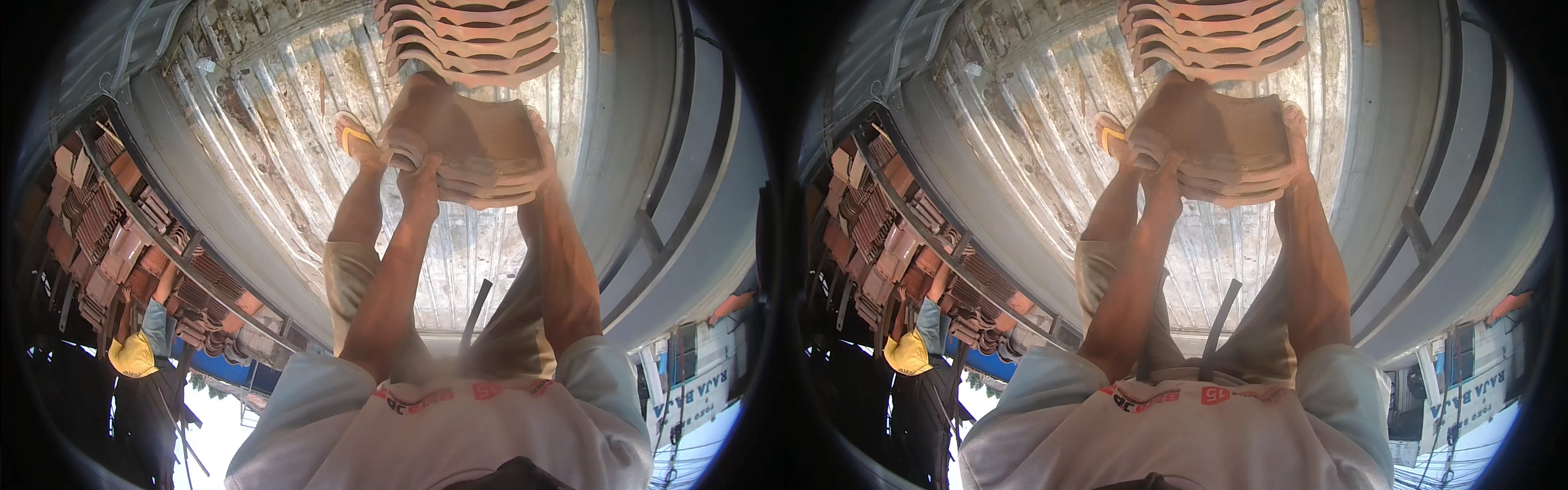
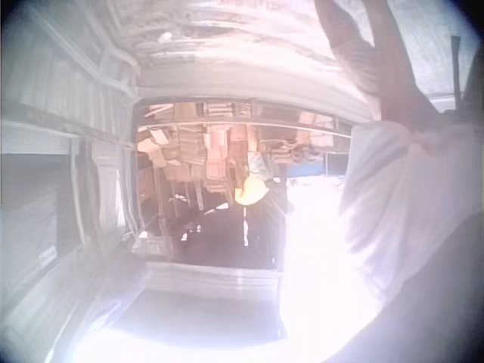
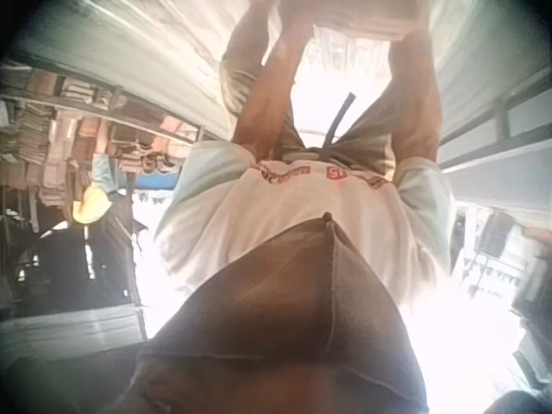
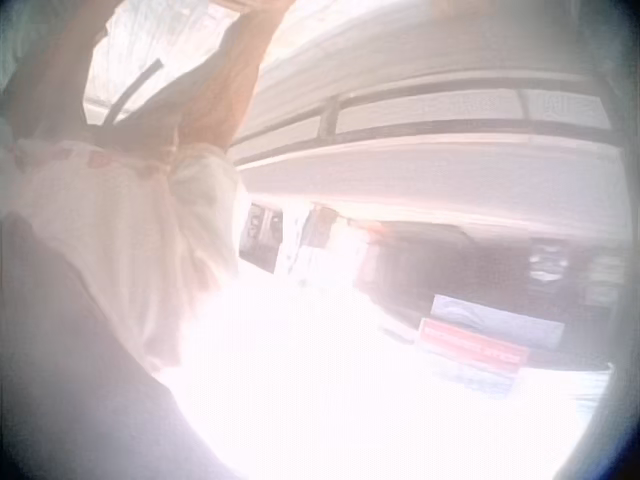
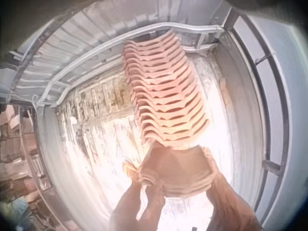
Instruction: The person unloads terracotta roof tiles from the back of a pickup truck. They repeatedly pick up individual tiles and stacks of tiles, then place them onto the truck bed floor in a neat pile. Another person assists by handing over tiles.
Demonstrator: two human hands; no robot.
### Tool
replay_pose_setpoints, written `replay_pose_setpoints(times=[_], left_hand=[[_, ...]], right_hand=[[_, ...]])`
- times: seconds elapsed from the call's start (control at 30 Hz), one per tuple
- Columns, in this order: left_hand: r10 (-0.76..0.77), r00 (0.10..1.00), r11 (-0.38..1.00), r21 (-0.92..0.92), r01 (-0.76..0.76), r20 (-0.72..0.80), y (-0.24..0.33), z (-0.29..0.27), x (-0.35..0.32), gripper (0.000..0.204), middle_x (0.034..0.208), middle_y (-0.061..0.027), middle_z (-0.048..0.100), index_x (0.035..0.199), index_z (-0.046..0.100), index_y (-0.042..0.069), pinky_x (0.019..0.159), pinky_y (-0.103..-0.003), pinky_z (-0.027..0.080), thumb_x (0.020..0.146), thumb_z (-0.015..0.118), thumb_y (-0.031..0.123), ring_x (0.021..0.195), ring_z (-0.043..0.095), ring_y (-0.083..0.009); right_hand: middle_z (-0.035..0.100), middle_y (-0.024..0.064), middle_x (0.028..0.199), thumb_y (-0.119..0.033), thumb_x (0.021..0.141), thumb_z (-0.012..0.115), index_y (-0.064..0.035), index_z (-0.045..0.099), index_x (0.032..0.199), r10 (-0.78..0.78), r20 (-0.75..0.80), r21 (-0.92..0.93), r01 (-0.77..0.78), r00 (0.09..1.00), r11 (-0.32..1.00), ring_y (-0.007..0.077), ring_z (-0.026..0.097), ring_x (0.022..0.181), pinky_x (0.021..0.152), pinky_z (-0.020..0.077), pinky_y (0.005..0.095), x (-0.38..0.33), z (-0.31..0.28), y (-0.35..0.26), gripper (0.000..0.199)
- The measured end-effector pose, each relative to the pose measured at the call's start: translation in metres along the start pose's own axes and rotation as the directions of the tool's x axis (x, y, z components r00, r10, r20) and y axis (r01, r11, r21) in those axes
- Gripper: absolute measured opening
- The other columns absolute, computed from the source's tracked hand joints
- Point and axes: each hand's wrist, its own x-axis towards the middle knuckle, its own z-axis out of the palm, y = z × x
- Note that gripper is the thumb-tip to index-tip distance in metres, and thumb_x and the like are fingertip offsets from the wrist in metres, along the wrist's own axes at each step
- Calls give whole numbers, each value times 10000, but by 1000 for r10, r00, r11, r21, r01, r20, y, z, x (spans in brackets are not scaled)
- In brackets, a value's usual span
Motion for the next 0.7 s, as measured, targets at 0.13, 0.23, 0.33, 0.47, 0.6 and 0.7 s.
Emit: replay_pose_setpoints(times=[0.13, 0.23, 0.33, 0.47, 0.6, 0.7], left_hand=[[42, 996, 990, -129, -52, -77, -25, 43, 42, 422, 1132, -76, 584, 1208, 553, -30, 845, -309, 500, 830, 706, 81, 988, 586, -154], [152, 980, 983, -82, -163, -126, -14, 77, 56, 426, 1139, -79, 582, 1230, 545, -28, 853, -318, 498, 868, 687, 147, 1001, 575, -161], [84, 995, 980, -174, -93, -55, 11, 84, 45, 471, 1169, -99, 578, 1260, 532, -47, 861, -316, 489, 929, 640, 270, 1040, 558, -162], [108, 994, 994, 27, -107, -20, 11, 76, 63, 651, 1117, -132, 625, 1232, 555, -92, 825, -301, 494, 983, 542, 509, 972, 587, -149], [184, 982, 979, 80, -187, 42, 12, 71, 67, 693, 1026, -113, 658, 1194, 583, -96, 800, -290, 498, 979, 521, 559, 881, 608, -144], [87, 994, 980, 174, -98, 73, 17, 70, 71, 695, 1027, -113, 656, 1185, 579, -109, 788, -293, 503, 970, 549, 551, 871, 610, -149]], right_hand=[[590, 71, 1213, -483, 998, 455, -68, 503, 1294, 66, 99, 10, -67, 993, 998, 224, 609, 1038, 874, 535, 359, 67, -14, -30, 512], [588, 66, 1215, -480, 1010, 432, -76, 499, 1297, 46, 139, 50, -53, 989, 997, 228, 609, 1039, 873, 538, 357, 91, -22, -38, 501], [586, 61, 1217, -478, 1022, 408, -84, 496, 1301, 41, 163, 101, -58, 986, 993, 233, 609, 1040, 873, 542, 355, 106, -30, -54, 490], [583, 54, 1219, -475, 1038, 376, -95, 490, 1306, 61, 166, 103, -78, 984, 992, 238, 610, 1041, 871, 547, 352, 104, -20, -80, 478], [576, 77, 1269, -455, 1042, 353, -90, 466, 1366, -24, -95, 174, 40, 995, 984, 274, 596, 1084, 912, 542, 380, 83, -1, -73, 501], [567, 88, 1283, -477, 1034, 367, -92, 466, 1373, 26, 281, 447, -155, 959, 881, 279, 589, 1108, 929, 537, 408, 103, -23, -79, 522]])
